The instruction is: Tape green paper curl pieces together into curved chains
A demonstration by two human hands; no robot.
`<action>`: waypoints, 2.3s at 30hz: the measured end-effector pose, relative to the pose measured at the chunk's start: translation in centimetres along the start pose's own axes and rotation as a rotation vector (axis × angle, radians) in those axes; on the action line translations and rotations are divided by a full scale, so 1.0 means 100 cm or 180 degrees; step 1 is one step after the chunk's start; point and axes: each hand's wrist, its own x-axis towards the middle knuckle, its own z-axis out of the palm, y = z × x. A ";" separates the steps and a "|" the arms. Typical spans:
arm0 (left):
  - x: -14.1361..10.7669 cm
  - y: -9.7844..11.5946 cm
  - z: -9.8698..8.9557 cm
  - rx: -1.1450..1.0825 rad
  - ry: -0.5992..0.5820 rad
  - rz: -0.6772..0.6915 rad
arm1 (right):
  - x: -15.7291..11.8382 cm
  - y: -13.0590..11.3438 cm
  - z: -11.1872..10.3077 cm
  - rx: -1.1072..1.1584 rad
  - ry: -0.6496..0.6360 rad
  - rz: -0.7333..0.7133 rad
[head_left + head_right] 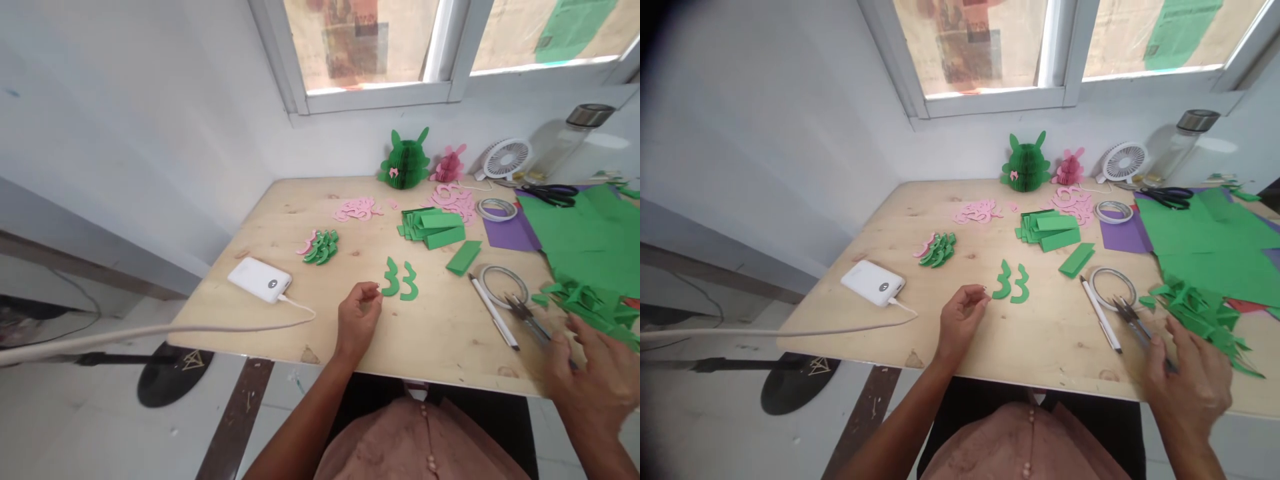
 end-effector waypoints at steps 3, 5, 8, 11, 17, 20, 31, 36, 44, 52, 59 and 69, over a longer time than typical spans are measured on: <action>0.009 -0.004 0.007 0.0112 -0.0078 0.0175 | 0.000 -0.001 0.000 0.0018 -0.0018 0.0034; 0.013 -0.006 0.011 0.0359 -0.0115 0.0338 | 0.000 -0.001 -0.001 0.0031 -0.0015 0.0039; 0.014 -0.009 0.015 0.1009 -0.0053 0.0615 | 0.000 -0.002 -0.002 0.0021 -0.0030 0.0052; 0.013 -0.011 0.017 0.1636 -0.0047 0.0870 | 0.000 -0.002 -0.001 -0.0059 -0.0025 0.0077; 0.012 -0.014 0.022 0.2076 -0.0225 0.1097 | 0.000 -0.002 0.002 -0.0101 0.0072 0.0166; 0.011 -0.016 0.021 0.2100 -0.0267 0.1158 | 0.000 -0.003 0.001 -0.0052 0.0078 0.0099; 0.000 -0.014 0.016 0.1769 -0.0305 0.0902 | 0.004 -0.004 -0.007 -0.0080 -0.0188 0.0083; 0.002 -0.011 0.014 0.1187 -0.0083 0.0674 | 0.003 -0.002 -0.008 0.0019 -0.0137 0.0216; 0.007 0.002 0.005 -0.0391 0.0106 -0.0154 | 0.025 -0.049 -0.037 0.0491 -0.0278 0.0499; 0.005 0.028 -0.001 -0.1479 0.0199 -0.0858 | 0.047 -0.114 -0.015 0.2343 -0.1629 0.1109; 0.022 0.030 -0.002 -0.1858 -0.0006 -0.1033 | 0.075 -0.160 0.011 0.3003 -0.2446 0.1095; 0.033 0.031 0.006 -0.2322 -0.0407 -0.1389 | 0.095 -0.186 0.033 0.3537 -0.2915 0.1873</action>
